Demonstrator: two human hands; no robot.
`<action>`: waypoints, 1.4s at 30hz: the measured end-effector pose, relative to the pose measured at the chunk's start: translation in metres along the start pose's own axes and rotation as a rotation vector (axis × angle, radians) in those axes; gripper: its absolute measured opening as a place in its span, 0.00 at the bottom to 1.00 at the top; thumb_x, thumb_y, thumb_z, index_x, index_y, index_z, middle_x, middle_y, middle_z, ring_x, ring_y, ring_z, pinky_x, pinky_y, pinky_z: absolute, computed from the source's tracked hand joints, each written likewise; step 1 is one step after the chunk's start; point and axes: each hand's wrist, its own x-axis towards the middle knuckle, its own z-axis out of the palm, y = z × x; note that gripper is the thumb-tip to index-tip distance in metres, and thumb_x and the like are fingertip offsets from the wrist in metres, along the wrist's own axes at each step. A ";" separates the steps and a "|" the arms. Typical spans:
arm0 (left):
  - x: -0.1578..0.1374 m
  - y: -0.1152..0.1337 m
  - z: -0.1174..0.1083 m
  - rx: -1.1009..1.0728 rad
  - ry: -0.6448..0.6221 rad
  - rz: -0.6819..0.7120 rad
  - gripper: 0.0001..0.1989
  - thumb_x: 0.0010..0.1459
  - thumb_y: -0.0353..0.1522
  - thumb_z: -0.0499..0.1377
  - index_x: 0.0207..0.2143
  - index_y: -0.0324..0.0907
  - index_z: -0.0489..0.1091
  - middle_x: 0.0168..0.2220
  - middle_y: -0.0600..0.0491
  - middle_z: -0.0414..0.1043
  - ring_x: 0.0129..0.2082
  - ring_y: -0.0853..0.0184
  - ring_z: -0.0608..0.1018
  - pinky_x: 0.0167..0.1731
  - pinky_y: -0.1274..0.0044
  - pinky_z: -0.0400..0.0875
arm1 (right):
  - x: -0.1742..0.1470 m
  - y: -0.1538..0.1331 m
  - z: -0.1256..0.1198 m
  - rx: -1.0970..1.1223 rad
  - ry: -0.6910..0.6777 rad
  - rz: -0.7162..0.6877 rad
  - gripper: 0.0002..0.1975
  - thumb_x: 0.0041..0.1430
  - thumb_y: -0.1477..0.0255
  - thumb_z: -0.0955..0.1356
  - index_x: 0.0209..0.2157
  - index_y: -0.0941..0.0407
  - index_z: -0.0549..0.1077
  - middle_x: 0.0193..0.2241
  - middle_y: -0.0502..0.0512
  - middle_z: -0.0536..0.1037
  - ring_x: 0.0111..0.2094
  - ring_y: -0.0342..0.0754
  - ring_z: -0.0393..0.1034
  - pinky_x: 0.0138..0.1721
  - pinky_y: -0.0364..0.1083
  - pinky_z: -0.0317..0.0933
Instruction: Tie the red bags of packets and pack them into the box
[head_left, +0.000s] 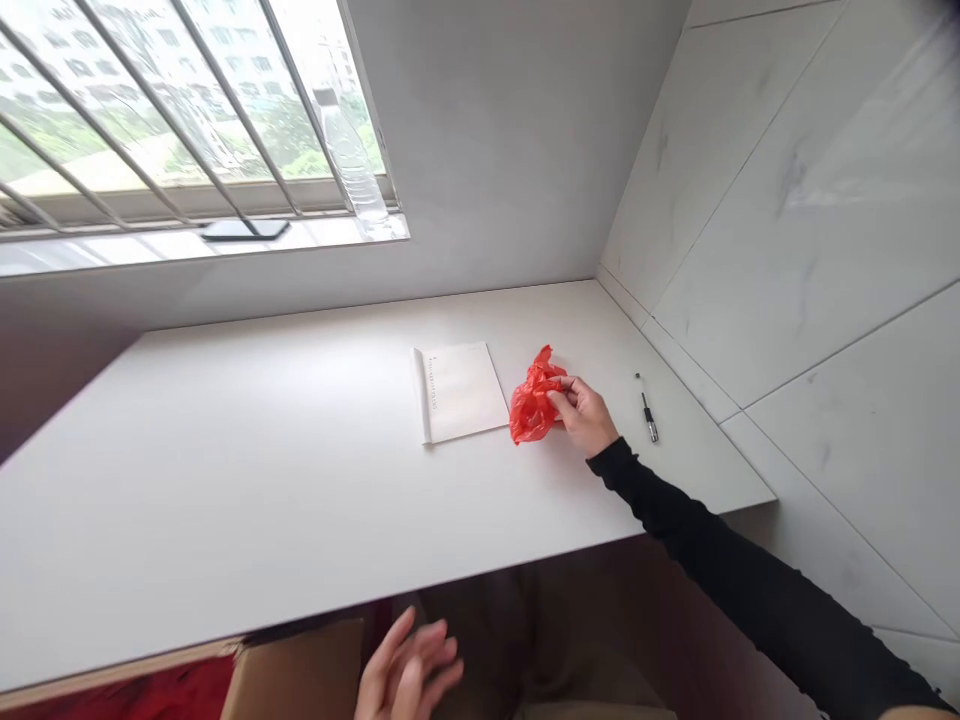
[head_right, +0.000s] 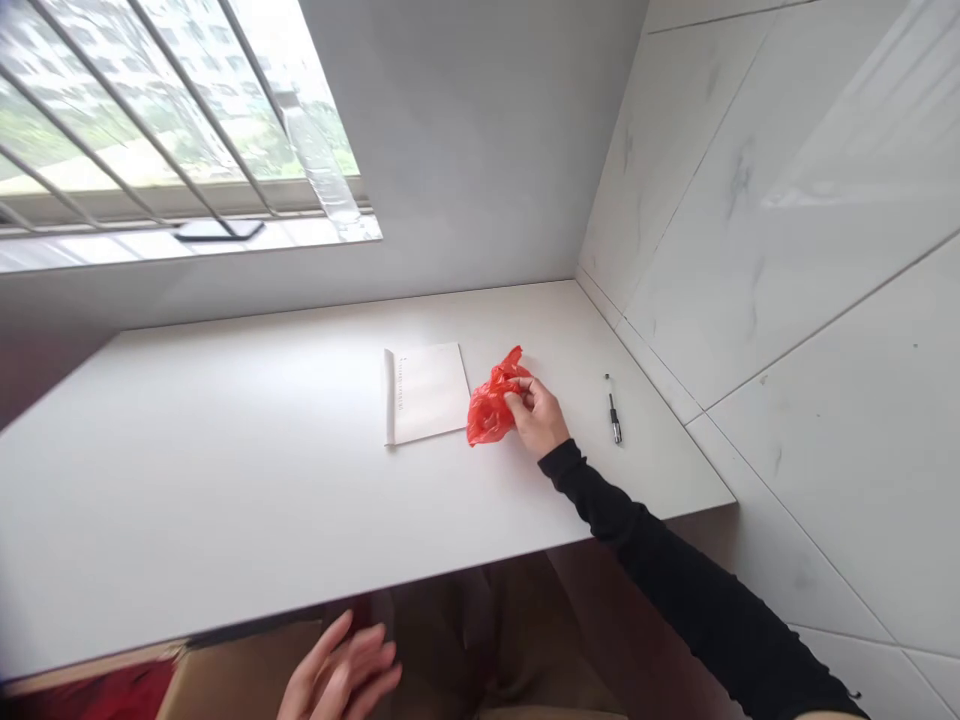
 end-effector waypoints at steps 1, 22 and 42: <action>-0.007 0.012 0.014 0.115 -0.080 0.123 0.26 0.51 0.44 0.67 0.52 0.46 0.73 0.45 0.46 0.77 0.45 0.51 0.79 0.41 0.64 0.79 | -0.020 -0.006 0.003 0.055 -0.061 0.011 0.19 0.63 0.58 0.63 0.47 0.57 0.69 0.36 0.57 0.80 0.36 0.51 0.78 0.35 0.49 0.74; 0.058 0.029 0.104 0.574 -0.288 0.565 0.25 0.54 0.34 0.61 0.55 0.39 0.67 0.37 0.49 0.75 0.38 0.62 0.77 0.42 0.71 0.71 | -0.045 0.019 -0.004 -0.323 -0.091 -0.133 0.08 0.58 0.71 0.64 0.36 0.56 0.75 0.36 0.56 0.78 0.39 0.51 0.73 0.46 0.50 0.65; 0.021 0.037 0.109 0.492 -0.610 0.646 0.16 0.61 0.38 0.59 0.51 0.45 0.73 0.43 0.51 0.77 0.45 0.63 0.77 0.50 0.70 0.69 | 0.009 0.018 -0.034 -0.321 0.051 -0.194 0.18 0.60 0.56 0.64 0.38 0.54 0.77 0.30 0.55 0.78 0.31 0.50 0.72 0.36 0.48 0.66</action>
